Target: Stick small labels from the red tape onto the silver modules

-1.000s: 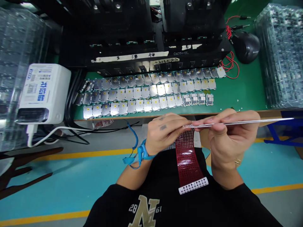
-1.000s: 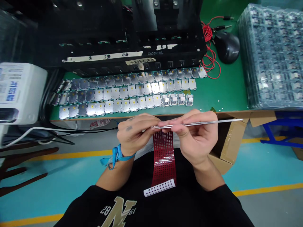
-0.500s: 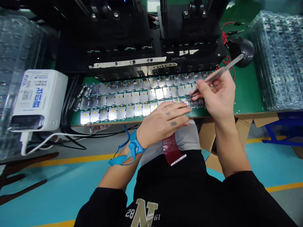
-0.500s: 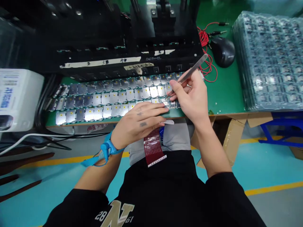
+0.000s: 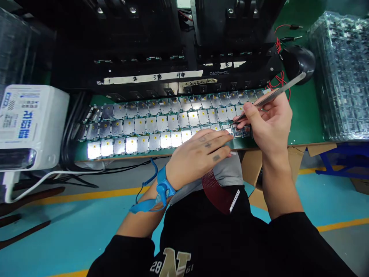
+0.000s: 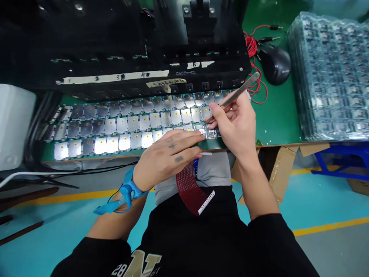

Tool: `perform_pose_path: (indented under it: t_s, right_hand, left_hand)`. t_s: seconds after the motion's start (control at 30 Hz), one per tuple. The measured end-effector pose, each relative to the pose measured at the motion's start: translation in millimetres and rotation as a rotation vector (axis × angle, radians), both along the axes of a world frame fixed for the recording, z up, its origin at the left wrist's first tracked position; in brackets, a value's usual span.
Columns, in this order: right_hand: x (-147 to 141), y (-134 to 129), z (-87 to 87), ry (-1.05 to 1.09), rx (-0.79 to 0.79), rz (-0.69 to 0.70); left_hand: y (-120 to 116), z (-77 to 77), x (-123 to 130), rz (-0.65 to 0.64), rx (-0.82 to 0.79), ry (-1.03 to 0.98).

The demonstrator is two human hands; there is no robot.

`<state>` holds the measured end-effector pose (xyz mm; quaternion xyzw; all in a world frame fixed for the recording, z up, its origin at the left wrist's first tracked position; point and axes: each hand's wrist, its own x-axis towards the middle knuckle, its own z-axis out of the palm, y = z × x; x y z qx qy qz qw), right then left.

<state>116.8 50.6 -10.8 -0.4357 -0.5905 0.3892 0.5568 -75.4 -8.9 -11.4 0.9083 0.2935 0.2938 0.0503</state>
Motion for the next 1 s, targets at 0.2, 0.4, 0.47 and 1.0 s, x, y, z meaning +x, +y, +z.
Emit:
perform_pose_path:
  t_s: [0.2,0.4,0.47,1.0]
  right_hand:
    - [1.3,0.9,-2.4,-0.024,0.005,0.001]
    - [0.0,-1.7,1.2,-0.047,0.005,-0.001]
    - [0.1,-5.2,3.8,-0.073,0.013,-0.011]
    - [2.1,-14.8,3.1,-0.082,0.095,0.0]
  left_hand:
    - [-0.8,-0.8,-0.4,0.007,-0.02,0.003]
    - [-0.5,-0.9,-0.6,0.005,-0.023,0.01]
    - [-0.7,-0.7,-0.5,0.009,-0.02,0.014]
    - [-1.2,-2.4,0.7,0.023,-0.01,0.001]
